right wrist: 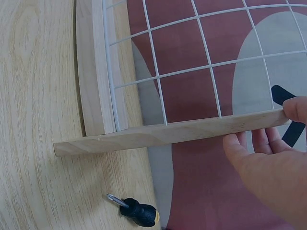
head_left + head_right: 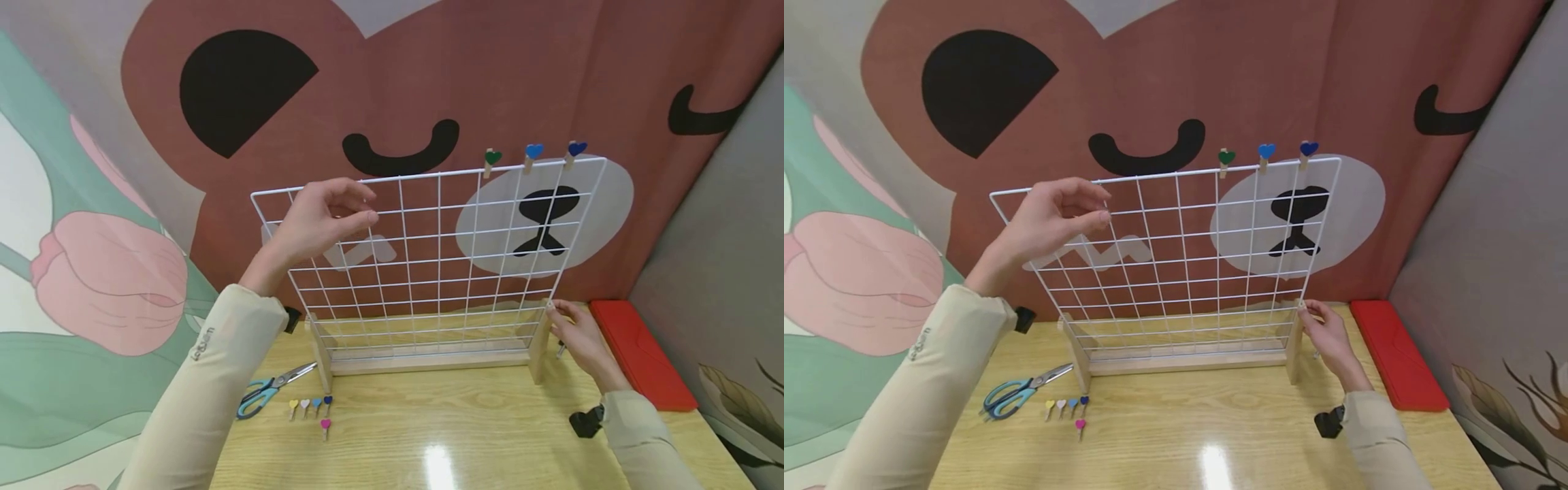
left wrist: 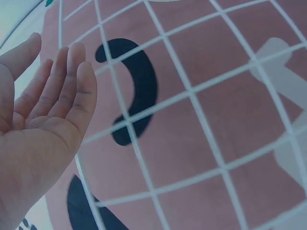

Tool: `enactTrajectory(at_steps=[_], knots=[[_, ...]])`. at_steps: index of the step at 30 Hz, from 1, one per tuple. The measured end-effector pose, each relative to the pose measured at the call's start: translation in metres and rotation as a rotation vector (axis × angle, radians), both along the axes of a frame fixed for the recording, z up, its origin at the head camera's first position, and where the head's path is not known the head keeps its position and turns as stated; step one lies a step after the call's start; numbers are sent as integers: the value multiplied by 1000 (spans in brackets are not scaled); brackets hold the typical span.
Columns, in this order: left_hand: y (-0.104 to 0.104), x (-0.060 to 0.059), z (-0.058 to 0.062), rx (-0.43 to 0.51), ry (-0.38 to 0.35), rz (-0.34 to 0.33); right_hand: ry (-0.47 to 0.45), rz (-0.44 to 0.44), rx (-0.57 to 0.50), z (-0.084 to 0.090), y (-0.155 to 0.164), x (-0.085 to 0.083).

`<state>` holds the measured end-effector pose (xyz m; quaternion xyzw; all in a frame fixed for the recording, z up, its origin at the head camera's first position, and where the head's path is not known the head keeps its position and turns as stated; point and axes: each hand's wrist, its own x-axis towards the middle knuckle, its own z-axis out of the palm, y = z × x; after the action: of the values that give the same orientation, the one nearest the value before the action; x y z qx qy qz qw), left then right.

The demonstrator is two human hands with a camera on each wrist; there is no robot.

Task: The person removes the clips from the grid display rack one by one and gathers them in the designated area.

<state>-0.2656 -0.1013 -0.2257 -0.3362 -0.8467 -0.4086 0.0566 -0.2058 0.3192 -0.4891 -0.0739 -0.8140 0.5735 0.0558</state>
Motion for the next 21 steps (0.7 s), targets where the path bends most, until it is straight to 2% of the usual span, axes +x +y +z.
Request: enactTrajectory(at_steps=[5,15,21], knots=[[13,2,13,-7,27,-2,6,9,0,-1,-1,-2],[39,0,30,-8,72,-12,28,7,-20,1,-1,-4],[58,-2,40,18,101,-60,25,-5,-25,2,1,-1]])
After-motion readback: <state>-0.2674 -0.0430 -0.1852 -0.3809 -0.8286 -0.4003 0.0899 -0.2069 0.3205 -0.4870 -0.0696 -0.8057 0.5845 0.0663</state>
